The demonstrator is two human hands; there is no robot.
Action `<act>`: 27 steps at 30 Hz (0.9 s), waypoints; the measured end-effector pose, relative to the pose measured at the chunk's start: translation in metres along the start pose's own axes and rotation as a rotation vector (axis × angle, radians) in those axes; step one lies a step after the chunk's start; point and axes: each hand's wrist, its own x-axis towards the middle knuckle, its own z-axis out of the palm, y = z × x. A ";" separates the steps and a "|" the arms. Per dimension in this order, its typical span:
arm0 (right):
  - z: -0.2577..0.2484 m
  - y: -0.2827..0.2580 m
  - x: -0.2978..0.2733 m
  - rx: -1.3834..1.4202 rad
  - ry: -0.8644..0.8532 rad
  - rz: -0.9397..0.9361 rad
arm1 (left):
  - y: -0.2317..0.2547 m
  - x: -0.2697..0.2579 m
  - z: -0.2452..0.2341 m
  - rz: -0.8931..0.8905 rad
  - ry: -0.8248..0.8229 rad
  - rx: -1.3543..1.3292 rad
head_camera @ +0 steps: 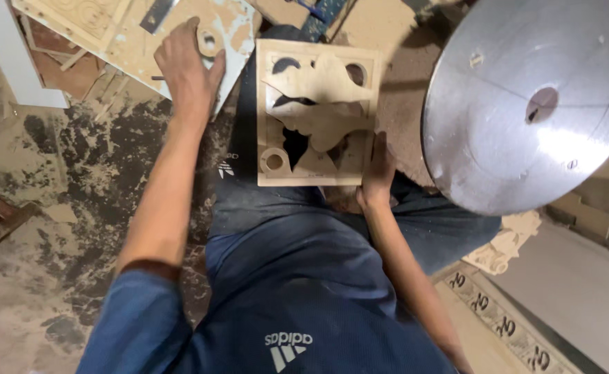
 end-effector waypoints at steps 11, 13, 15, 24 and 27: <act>0.016 -0.023 -0.014 0.070 0.006 0.096 | 0.175 -0.067 -0.084 0.603 -0.230 -0.119; 0.014 -0.023 -0.015 0.001 -0.032 0.063 | 0.173 -0.077 -0.079 0.563 -0.319 -0.066; 0.014 -0.022 -0.016 0.013 -0.044 0.066 | 0.165 -0.077 -0.076 0.564 -0.360 -0.147; 0.015 -0.020 -0.006 -0.028 0.022 0.125 | -0.016 0.003 0.022 -0.175 -0.108 -0.147; 0.013 -0.018 -0.003 0.003 0.004 0.116 | -0.087 0.002 0.069 -0.183 -0.108 0.147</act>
